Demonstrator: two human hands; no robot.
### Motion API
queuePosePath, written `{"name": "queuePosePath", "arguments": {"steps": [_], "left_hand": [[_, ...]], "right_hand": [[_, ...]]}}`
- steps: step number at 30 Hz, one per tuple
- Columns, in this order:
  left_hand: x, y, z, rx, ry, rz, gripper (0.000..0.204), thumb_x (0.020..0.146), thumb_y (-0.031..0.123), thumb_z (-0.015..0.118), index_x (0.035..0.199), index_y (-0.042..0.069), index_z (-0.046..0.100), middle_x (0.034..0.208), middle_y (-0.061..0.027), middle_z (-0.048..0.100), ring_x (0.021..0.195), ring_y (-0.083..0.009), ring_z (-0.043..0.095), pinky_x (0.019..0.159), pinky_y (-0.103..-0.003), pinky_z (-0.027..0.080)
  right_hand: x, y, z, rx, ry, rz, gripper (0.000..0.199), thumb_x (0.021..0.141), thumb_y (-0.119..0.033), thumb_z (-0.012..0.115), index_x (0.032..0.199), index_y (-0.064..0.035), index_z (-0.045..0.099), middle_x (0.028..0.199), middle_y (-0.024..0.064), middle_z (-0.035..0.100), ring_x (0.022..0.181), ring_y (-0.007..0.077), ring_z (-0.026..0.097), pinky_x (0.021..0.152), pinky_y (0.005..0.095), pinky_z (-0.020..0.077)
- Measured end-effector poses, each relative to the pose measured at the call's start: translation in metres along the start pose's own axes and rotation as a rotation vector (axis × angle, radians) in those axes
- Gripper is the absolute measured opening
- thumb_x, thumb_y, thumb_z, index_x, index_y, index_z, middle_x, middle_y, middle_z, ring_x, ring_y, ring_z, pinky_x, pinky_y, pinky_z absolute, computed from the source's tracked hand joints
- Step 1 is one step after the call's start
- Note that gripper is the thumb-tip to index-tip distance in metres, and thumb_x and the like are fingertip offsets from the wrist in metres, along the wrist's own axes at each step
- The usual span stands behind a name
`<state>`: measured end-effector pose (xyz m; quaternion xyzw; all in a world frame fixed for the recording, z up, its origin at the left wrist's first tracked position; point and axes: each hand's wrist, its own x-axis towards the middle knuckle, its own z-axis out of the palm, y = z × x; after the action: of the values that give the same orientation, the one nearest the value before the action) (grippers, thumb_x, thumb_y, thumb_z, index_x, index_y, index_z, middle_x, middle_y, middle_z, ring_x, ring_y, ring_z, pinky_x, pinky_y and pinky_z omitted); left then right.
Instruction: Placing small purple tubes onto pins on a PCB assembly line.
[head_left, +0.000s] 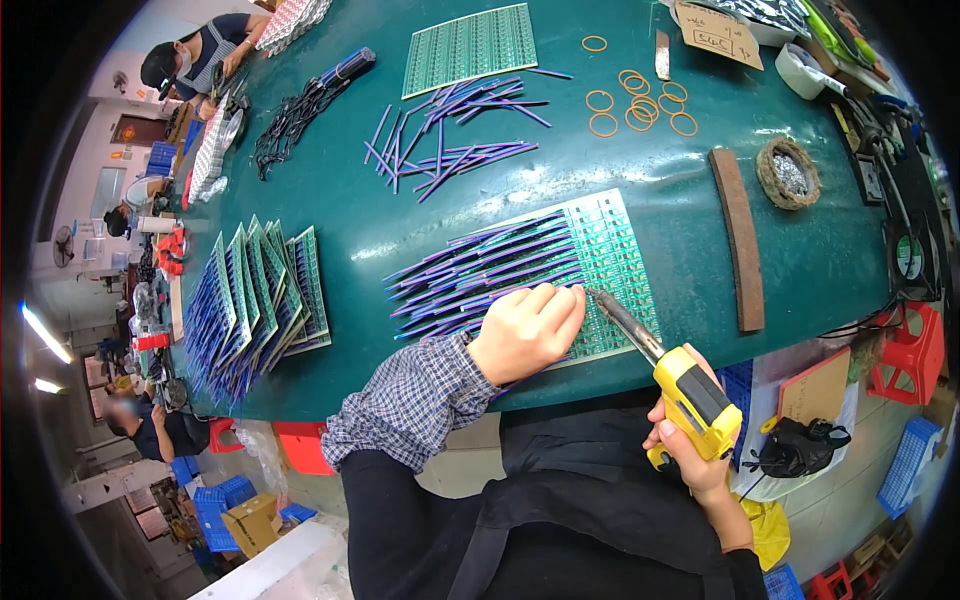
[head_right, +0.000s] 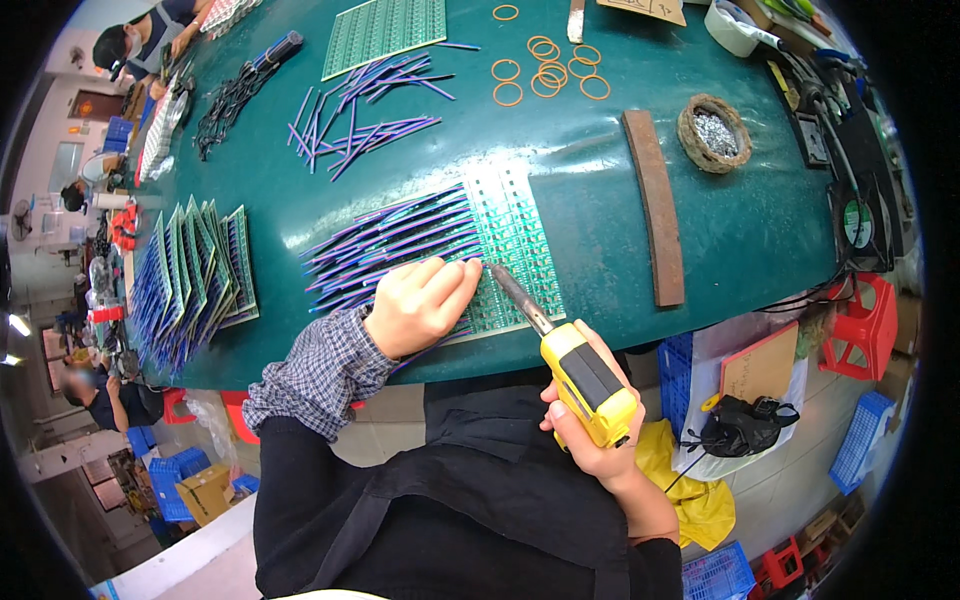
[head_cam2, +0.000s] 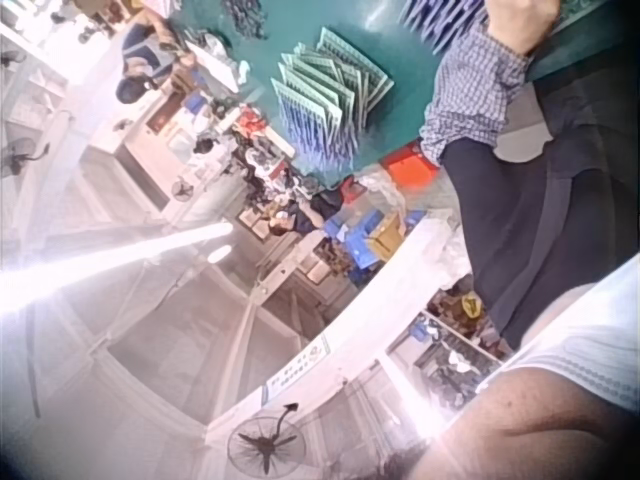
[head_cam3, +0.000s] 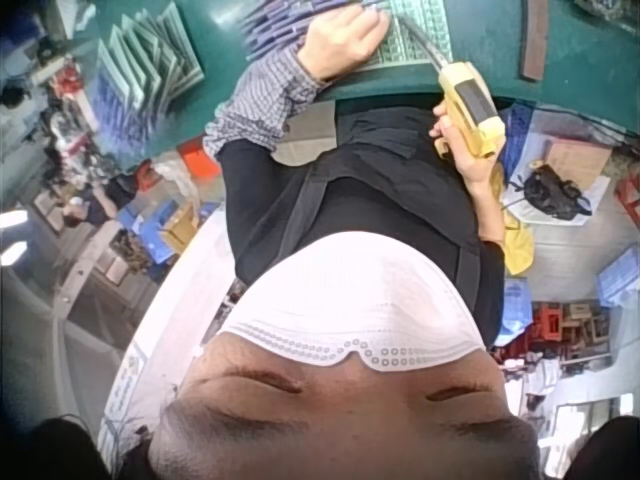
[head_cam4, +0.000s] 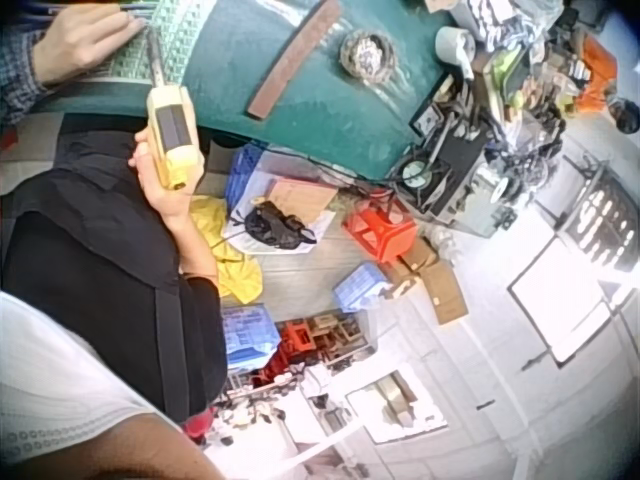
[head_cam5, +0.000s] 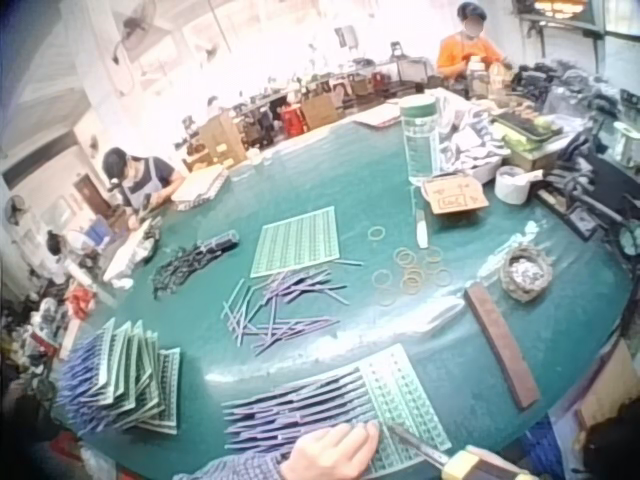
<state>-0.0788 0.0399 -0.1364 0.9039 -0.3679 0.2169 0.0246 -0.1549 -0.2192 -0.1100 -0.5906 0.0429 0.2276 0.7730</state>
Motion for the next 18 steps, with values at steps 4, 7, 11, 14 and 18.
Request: {"name": "queuePosePath", "arguments": {"steps": [4,7,11,14,18], "left_hand": [[-0.0003,0.0014,-0.0015,0.0,-0.013,-0.008,0.021,0.071,0.009,0.063,0.089,-0.001,0.064,0.072,-0.0001,0.047,0.063,-0.0103,0.051,0.05,-0.024,0.041],[0.0021,0.0015,-0.0009,-0.008,-0.004,-0.007,0.021,0.071,0.009,0.063,0.089,-0.002,0.064,0.072,-0.0003,0.047,0.063,-0.0106,0.051,0.051,-0.024,0.042],[0.0016,0.0019,-0.0021,-0.005,-0.009,-0.005,0.021,0.07,0.008,0.064,0.088,-0.002,0.064,0.072,-0.0006,0.048,0.064,-0.0108,0.052,0.051,-0.024,0.042],[0.0024,0.0029,-0.0023,-0.013,-0.004,-0.004,0.021,0.071,0.008,0.065,0.089,-0.003,0.065,0.073,-0.0011,0.049,0.065,-0.0112,0.053,0.051,-0.024,0.043],[0.0032,0.0037,-0.003,-0.008,-0.005,0.004,0.021,0.071,0.007,0.065,0.089,-0.004,0.065,0.075,-0.0021,0.052,0.067,-0.0118,0.054,0.052,-0.024,0.044]], "right_hand": [[-0.001,0.0048,0.0017,-0.012,0.007,-0.024,0.073,0.085,0.0,0.057,0.149,-0.0005,0.023,0.092,0.0111,0.058,0.074,0.0146,0.06,0.068,0.0301,0.0569],[-0.0016,0.0051,0.0,-0.013,0.015,-0.041,0.074,0.084,-0.001,0.058,0.149,-0.0004,0.023,0.092,0.0109,0.058,0.074,0.0144,0.06,0.067,0.0296,0.0569],[0.001,0.0016,0.0028,0.037,0.03,-0.052,0.068,0.082,0.003,0.06,0.143,0.0082,0.032,0.09,0.0128,0.064,0.076,0.0143,0.064,0.067,0.0281,0.0579],[0.0005,0.0014,0.003,-0.014,0.019,-0.04,0.068,0.082,0.003,0.06,0.143,0.008,0.032,0.089,0.0125,0.064,0.076,0.0146,0.064,0.068,0.0285,0.0582],[-0.0013,0.0054,0.0033,0.041,0.051,-0.093,0.067,0.082,0.004,0.06,0.144,0.0079,0.032,0.089,0.0123,0.064,0.075,0.0141,0.064,0.067,0.0279,0.0577]]}}
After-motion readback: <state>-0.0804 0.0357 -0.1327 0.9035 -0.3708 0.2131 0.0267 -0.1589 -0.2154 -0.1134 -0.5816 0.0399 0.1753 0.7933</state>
